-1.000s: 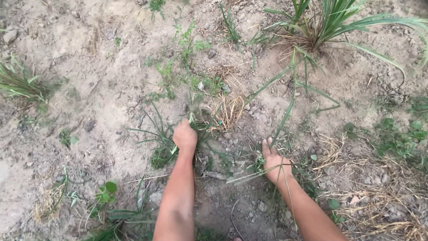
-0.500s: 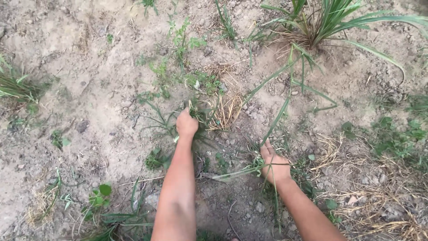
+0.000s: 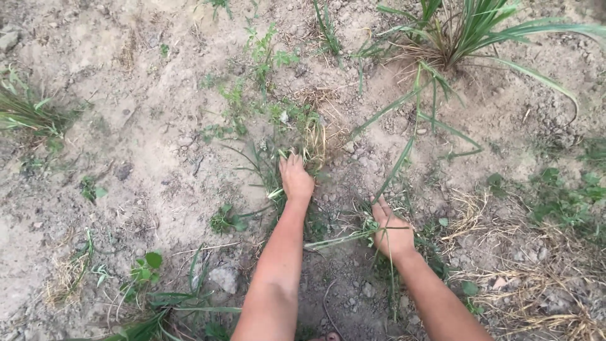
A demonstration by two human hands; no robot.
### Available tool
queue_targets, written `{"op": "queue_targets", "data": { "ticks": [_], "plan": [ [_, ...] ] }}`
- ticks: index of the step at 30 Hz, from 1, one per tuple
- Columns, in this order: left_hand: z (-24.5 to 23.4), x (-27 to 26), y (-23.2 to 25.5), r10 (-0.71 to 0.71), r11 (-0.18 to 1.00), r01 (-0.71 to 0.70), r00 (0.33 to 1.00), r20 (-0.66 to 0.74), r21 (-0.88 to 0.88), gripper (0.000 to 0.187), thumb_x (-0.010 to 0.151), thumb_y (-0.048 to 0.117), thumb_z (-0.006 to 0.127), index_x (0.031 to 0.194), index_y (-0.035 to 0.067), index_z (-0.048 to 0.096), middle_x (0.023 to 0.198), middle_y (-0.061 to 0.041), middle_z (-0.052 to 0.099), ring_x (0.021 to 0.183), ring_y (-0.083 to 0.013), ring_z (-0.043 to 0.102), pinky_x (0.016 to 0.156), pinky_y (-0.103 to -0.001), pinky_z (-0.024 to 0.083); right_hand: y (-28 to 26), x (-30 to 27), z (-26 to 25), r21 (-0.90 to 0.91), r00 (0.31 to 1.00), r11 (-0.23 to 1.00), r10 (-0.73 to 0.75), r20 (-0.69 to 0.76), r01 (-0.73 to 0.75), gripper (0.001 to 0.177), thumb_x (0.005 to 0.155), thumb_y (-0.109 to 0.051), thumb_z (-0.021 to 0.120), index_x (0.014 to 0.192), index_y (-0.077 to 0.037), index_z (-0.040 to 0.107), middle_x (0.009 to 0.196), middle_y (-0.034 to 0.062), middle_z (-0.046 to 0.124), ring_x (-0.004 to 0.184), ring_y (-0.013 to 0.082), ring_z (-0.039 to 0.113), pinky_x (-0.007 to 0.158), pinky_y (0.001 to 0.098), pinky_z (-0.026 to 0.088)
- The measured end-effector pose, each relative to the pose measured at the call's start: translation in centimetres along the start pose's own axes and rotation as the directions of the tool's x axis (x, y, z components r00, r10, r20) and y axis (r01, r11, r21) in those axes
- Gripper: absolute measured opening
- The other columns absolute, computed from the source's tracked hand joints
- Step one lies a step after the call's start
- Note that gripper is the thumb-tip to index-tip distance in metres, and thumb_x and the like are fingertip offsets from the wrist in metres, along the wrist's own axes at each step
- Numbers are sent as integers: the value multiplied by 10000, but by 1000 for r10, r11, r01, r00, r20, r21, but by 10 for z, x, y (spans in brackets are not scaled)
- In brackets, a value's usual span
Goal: Pulling weeds from the ground by hand and gathering them into a pile
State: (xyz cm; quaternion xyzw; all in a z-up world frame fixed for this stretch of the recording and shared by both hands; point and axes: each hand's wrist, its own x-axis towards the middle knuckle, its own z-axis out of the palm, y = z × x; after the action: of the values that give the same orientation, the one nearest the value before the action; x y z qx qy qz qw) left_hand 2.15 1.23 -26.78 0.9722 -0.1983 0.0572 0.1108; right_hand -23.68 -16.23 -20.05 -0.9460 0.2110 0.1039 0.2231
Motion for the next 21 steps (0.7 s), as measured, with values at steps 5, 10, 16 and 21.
{"op": "queue_targets", "data": {
  "ticks": [5,10,16,21],
  "plan": [
    [-37,-14,-6,-14,979,-33,973,-231,-201,252,873,62,691,1121,15,669,1182,-202,679,1208,-389,578,1151,-483,401,3,-2,-4,51,1000,999,-15,-8,16,850,742,-146,666,1534,-234,370,1640,32,369,902,344,743,767,462,621],
    [-126,-9,-54,-407,794,17,757,-511,-608,211,1087,74,556,1261,-40,594,1123,-163,675,1030,-278,641,944,-488,507,2,-9,-2,34,1000,999,-17,12,16,770,784,-202,672,1501,-212,393,1650,19,339,948,356,734,797,527,589],
    [-173,15,-33,-350,828,368,929,123,-423,470,787,41,662,1251,110,649,1007,-197,746,945,-370,728,867,-500,565,3,-2,2,39,998,999,30,52,-32,735,840,-211,572,1542,-249,356,1665,-1,319,948,343,743,822,473,614],
    [-115,25,18,-366,901,410,893,261,-141,448,861,166,677,1288,90,569,1047,-256,713,1013,-470,679,866,-565,530,7,0,4,-4,998,1000,26,49,-26,792,792,-137,594,1546,-245,376,1650,29,328,989,337,736,831,468,607]
  ]
}}
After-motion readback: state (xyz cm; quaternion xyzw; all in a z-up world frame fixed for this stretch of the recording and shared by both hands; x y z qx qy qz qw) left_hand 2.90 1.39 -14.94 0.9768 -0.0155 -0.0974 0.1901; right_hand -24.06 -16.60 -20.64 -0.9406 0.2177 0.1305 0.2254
